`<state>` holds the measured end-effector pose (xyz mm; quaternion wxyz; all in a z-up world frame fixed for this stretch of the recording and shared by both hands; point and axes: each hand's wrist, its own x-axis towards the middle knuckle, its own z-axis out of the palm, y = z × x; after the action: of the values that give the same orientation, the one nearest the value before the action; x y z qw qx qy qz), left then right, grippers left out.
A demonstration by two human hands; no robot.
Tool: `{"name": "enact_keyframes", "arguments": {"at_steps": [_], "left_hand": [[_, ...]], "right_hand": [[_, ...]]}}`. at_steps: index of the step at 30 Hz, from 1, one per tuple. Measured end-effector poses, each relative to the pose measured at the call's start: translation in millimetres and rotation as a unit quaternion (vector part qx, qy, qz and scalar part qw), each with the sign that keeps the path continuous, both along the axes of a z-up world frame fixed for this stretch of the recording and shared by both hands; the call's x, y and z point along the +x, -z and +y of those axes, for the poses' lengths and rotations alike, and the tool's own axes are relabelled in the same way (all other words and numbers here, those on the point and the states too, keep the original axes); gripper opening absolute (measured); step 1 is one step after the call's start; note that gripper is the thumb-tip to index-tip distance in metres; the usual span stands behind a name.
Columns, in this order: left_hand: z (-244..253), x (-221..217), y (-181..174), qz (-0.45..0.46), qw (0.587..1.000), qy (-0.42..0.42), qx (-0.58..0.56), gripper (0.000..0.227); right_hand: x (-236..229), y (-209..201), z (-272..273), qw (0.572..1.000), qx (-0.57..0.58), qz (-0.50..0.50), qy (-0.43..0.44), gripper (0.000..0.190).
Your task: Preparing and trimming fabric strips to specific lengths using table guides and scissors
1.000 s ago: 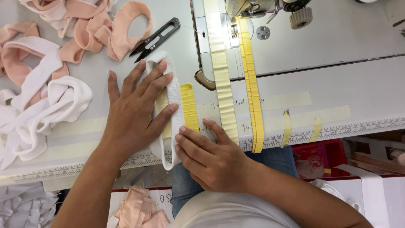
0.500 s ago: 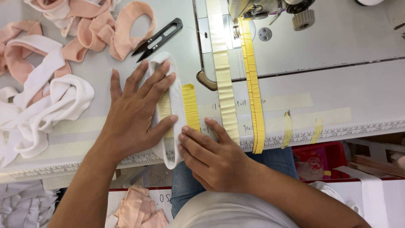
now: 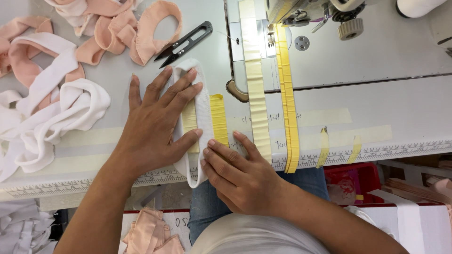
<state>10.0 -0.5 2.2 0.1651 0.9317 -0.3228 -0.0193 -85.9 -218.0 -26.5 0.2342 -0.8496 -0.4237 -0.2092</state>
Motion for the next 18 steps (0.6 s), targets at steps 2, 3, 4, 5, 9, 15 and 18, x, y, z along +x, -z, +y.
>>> {"name": "enact_keyframes", "arguments": {"at_steps": [2, 3, 4, 5, 9, 15, 18], "left_hand": [[-1, 0, 0, -0.003, 1.0, 0.0, 0.002, 0.072], [-1, 0, 1, -0.006, 1.0, -0.003, 0.004, 0.072], [-1, 0, 1, -0.009, 1.0, -0.005, 0.007, 0.073], [-1, 0, 1, -0.009, 1.0, -0.003, 0.007, 0.073], [-1, 1, 1, -0.003, 1.0, -0.005, 0.013, 0.073], [-1, 0, 0, -0.003, 1.0, -0.002, 0.008, 0.071], [-1, 0, 1, -0.003, 1.0, -0.003, 0.007, 0.071]], "right_hand": [[-1, 1, 0, 1.0, 0.005, -0.004, 0.004, 0.029], [-2, 2, -1, 1.0, -0.002, -0.012, 0.007, 0.03], [-2, 3, -2, 1.0, -0.009, -0.02, 0.011, 0.032], [-4, 4, -3, 1.0, -0.008, -0.021, 0.012, 0.032], [-14, 8, -11, 0.998, 0.047, 0.006, -0.029, 0.029], [-17, 4, -28, 0.992, 0.113, 0.034, -0.038, 0.027], [-7, -5, -31, 0.991, 0.128, 0.043, -0.013, 0.027]]}}
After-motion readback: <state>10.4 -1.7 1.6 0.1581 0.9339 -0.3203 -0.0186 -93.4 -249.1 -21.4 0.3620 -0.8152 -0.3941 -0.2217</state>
